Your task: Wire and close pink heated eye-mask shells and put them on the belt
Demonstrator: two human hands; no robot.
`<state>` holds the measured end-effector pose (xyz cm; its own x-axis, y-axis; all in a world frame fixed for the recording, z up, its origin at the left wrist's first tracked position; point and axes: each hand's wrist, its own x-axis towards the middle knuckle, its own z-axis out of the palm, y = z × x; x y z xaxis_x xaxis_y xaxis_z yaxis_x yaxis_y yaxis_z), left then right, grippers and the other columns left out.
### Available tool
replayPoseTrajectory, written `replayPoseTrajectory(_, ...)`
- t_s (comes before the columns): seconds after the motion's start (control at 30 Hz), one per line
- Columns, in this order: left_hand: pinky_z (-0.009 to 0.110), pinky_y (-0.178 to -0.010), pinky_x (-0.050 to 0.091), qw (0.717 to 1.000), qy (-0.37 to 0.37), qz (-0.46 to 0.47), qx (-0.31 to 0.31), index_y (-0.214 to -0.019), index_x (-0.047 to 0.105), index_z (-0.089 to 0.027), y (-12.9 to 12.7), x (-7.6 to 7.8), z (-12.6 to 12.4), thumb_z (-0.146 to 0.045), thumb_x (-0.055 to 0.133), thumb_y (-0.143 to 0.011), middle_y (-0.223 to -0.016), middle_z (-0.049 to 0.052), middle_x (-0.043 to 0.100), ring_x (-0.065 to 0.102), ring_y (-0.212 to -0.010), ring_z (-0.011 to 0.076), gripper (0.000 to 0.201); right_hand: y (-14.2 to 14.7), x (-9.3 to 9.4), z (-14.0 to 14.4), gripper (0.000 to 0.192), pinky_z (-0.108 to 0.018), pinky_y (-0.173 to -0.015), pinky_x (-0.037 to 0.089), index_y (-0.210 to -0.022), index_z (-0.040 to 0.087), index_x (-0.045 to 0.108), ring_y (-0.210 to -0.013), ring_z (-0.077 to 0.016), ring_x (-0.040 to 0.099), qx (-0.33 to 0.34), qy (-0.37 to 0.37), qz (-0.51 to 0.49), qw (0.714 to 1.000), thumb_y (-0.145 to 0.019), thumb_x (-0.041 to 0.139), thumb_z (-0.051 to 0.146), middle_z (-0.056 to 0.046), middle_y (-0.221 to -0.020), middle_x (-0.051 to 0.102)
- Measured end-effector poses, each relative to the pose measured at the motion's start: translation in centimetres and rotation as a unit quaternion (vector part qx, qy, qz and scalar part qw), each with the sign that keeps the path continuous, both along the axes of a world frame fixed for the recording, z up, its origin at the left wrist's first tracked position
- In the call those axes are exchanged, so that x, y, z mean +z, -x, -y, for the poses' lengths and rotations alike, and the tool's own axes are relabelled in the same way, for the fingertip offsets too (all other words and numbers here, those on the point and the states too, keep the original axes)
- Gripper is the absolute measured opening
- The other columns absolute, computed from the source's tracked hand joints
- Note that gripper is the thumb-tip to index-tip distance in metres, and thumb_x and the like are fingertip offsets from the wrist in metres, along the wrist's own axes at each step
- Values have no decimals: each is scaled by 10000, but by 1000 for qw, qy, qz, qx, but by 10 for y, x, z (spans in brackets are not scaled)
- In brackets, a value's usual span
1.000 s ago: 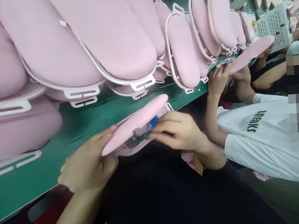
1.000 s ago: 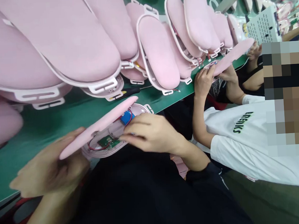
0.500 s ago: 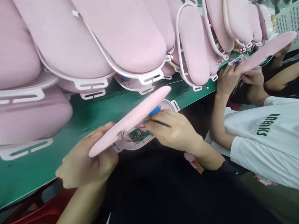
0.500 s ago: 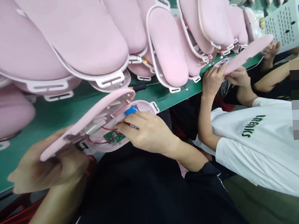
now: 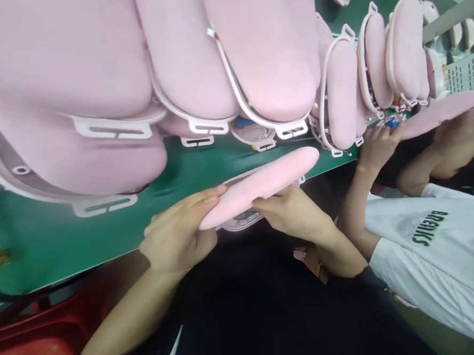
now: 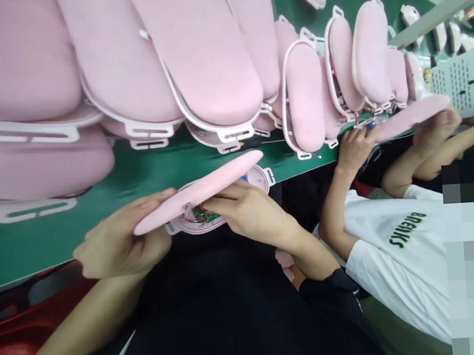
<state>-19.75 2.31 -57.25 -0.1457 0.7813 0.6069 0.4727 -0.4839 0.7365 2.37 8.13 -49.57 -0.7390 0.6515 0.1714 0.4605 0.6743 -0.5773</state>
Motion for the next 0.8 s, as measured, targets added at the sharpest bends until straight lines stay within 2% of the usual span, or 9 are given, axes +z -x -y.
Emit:
replayPoseTrajectory(0.07,290,-830,747,997,-71,-23,7,-1326,749,-185,-7,9,-8,123,685,-824,-1104,73,880,870,-955,259,593,-2,-3,-1,309,-258,-898,638,-1066,174,805,-1007,-157,778,-3,7,-4,1000,-1031,552,1,-62,-1132,829)
replayPoseTrajectory(0.13,291,-859,742,996,-82,-18,7,-1348,735,-157,-10,10,-11,108,676,-843,-1125,97,876,868,-977,255,573,-3,-6,0,279,-224,-798,618,-1031,173,816,-880,-134,768,-11,-6,-7,1000,-1039,578,27,-51,-1041,830)
replayPoseTrajectory(0.2,307,-879,742,997,-80,-11,8,-1340,737,-155,-10,8,-11,70,682,-864,-1135,100,875,866,-995,256,529,-2,-7,0,232,-214,-760,604,-1015,170,814,-822,-123,755,-18,-19,-10,1000,-1040,615,54,-43,-996,833)
replayPoseTrajectory(0.4,322,-831,758,997,-65,-35,3,-1296,741,-177,-4,11,-10,81,696,-865,-1113,75,879,870,-954,259,505,1,-2,-1,141,-239,-757,594,-1016,184,796,-803,-130,735,-21,4,-3,1000,-1035,666,134,-35,-988,828)
replayPoseTrajectory(0.57,323,-796,764,997,-65,-50,4,-1255,744,-179,-2,15,-12,52,708,-883,-1081,75,882,872,-921,261,440,0,2,-2,160,-241,-754,583,-976,187,790,-791,-129,712,-22,34,-13,999,-1035,652,133,-31,-950,808)
replayPoseTrajectory(0.7,329,-811,761,998,-48,-48,0,-1281,723,-192,-3,11,-10,54,687,-873,-1097,68,882,870,-943,261,477,-2,6,-2,177,-254,-777,617,-1029,186,790,-837,-142,739,-14,83,-23,996,-1009,626,125,-55,-1060,822)
replayPoseTrajectory(0.8,321,-822,757,998,-57,-39,8,-1274,730,-193,-5,9,-10,70,674,-865,-1099,61,882,870,-948,254,490,-1,8,-2,113,-271,-850,635,-1059,177,801,-894,-155,763,-13,102,-34,994,-1043,696,214,-60,-1085,833)
